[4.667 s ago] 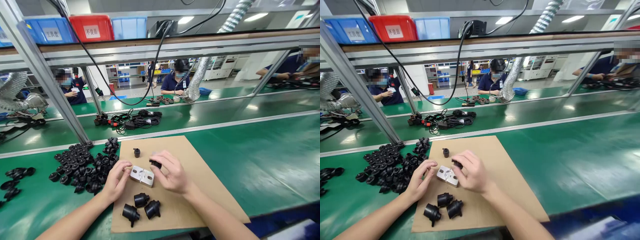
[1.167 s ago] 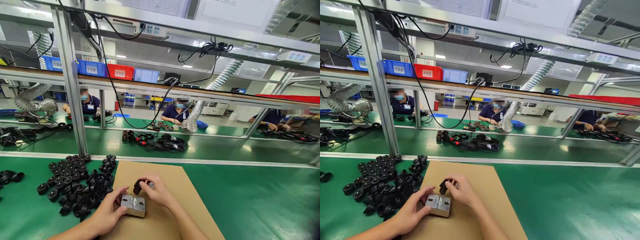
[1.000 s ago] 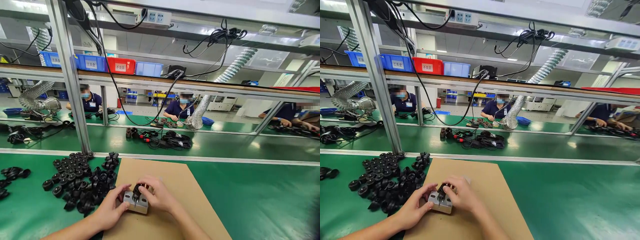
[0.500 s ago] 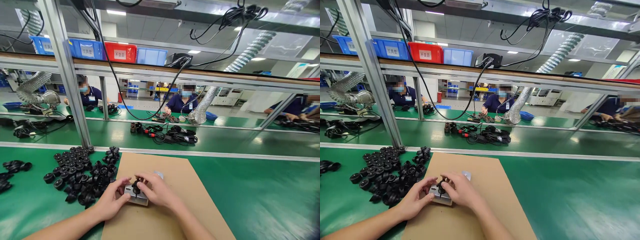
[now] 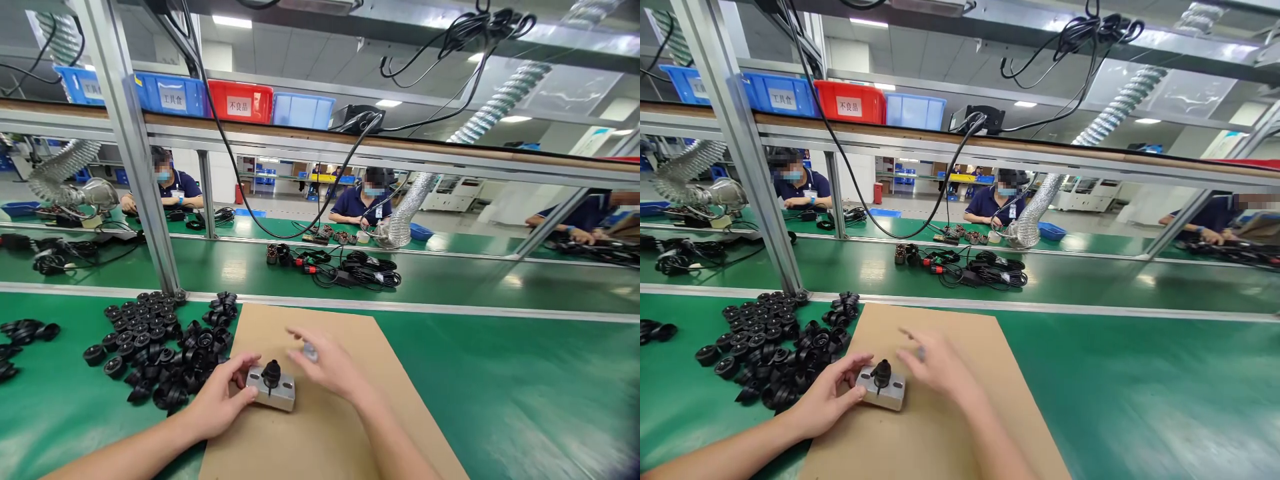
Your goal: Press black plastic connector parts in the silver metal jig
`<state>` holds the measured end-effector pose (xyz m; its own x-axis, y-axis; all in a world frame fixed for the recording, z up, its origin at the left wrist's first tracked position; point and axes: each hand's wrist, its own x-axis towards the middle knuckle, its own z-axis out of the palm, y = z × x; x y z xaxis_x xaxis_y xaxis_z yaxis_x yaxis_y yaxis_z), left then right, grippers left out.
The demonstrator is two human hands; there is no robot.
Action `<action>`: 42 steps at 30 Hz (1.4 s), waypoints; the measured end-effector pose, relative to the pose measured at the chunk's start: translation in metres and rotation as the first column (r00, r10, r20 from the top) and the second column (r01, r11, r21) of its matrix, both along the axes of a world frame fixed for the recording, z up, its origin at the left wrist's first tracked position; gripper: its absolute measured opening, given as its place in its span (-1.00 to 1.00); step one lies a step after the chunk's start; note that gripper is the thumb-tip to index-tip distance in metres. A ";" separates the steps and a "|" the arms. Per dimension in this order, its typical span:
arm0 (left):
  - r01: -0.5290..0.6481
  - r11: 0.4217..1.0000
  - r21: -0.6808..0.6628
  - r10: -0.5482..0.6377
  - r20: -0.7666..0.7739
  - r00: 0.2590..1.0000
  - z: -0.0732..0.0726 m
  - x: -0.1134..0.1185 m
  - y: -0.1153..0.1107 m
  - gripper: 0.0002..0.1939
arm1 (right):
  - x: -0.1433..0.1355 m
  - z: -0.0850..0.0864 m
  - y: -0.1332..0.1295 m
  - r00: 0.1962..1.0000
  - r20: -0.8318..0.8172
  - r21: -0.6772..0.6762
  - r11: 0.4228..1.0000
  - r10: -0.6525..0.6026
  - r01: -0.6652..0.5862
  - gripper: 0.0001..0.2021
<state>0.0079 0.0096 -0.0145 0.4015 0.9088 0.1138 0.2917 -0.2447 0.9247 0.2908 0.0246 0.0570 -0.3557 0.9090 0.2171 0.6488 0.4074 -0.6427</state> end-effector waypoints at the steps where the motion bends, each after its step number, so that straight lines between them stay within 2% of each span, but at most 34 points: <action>1: -0.005 1.000 0.003 0.005 -0.025 1.000 0.001 0.000 0.000 -0.41 | 0.010 0.002 0.003 0.996 0.034 -0.019 0.996 -0.082 0.083 -0.49; 3: -0.021 1.000 0.006 0.021 -0.074 0.997 0.002 0.001 -0.002 -0.38 | 0.028 0.003 0.007 0.979 0.145 -0.078 0.985 -0.145 0.157 -0.50; 5: -0.032 0.999 0.005 0.032 -0.100 0.994 0.002 0.001 -0.003 -0.36 | 0.040 0.002 0.010 0.969 0.224 -0.139 0.981 -0.103 0.136 -0.58; 7: -0.033 0.999 0.004 0.033 -0.102 0.994 0.001 0.001 -0.004 -0.36 | 0.045 -0.003 0.011 0.974 0.225 -0.163 0.984 -0.029 0.067 -0.64; 11: -0.021 1.000 0.002 0.021 -0.109 0.994 0.001 0.001 -0.004 -0.35 | 0.045 -0.014 0.013 0.995 0.064 -0.229 0.972 0.074 -0.057 -0.41; 14: -0.017 1.000 -0.007 0.016 -0.110 0.994 0.002 0.002 -0.004 -0.36 | 0.040 -0.018 0.014 0.999 0.044 -0.276 0.961 0.010 0.002 -0.20; 16: -0.014 1.000 -0.009 0.013 -0.105 0.994 0.003 0.002 -0.004 -0.37 | 0.036 -0.018 0.014 0.994 0.104 -0.247 0.968 -0.010 0.036 -0.16; 20: -0.022 1.000 -0.013 0.021 -0.095 0.995 0.001 0.002 -0.004 -0.38 | 0.030 -0.011 0.012 0.990 0.140 -0.197 0.980 -0.014 0.042 -0.38; 23: -0.006 0.999 -0.034 0.003 -0.094 0.996 -0.003 0.002 -0.002 -0.37 | 0.022 -0.003 0.004 0.999 -0.054 -0.172 0.985 0.002 -0.011 -0.35; 25: 0.009 0.999 -0.037 -0.012 -0.077 0.997 -0.003 0.002 -0.002 -0.35 | 0.013 0.001 -0.003 0.978 -0.201 -0.157 0.983 0.065 -0.097 -0.29; 27: 0.021 0.999 -0.030 -0.022 -0.055 0.998 -0.002 0.002 -0.002 -0.34 | 0.001 0.003 -0.011 0.958 -0.247 -0.112 0.977 0.148 -0.180 -0.27; 30: 0.031 0.999 -0.011 -0.032 -0.051 0.998 0.000 0.002 -0.003 -0.37 | -0.015 0.004 -0.017 0.948 -0.153 -0.005 0.959 0.280 -0.284 -0.38; 33: 0.019 1.000 0.003 -0.019 -0.061 0.998 -0.003 0.002 -0.003 -0.37 | -0.021 0.008 -0.019 0.929 -0.064 0.031 0.932 0.363 -0.362 -0.43; 38: -0.011 1.000 0.016 0.012 -0.046 0.999 -0.015 0.003 0.002 -0.33 | -0.018 0.016 -0.021 0.914 0.004 -0.029 0.913 0.407 -0.406 -0.42; 40: -0.018 0.999 0.028 0.020 -0.049 0.999 -0.016 -0.002 0.000 -0.33 | -0.020 0.015 -0.018 0.908 0.032 -0.028 0.908 0.418 -0.417 -0.44; 42: -0.022 0.999 0.031 0.023 -0.059 0.998 -0.013 -0.010 -0.003 -0.35 | -0.027 0.013 -0.015 0.929 0.090 0.002 0.933 0.359 -0.360 -0.47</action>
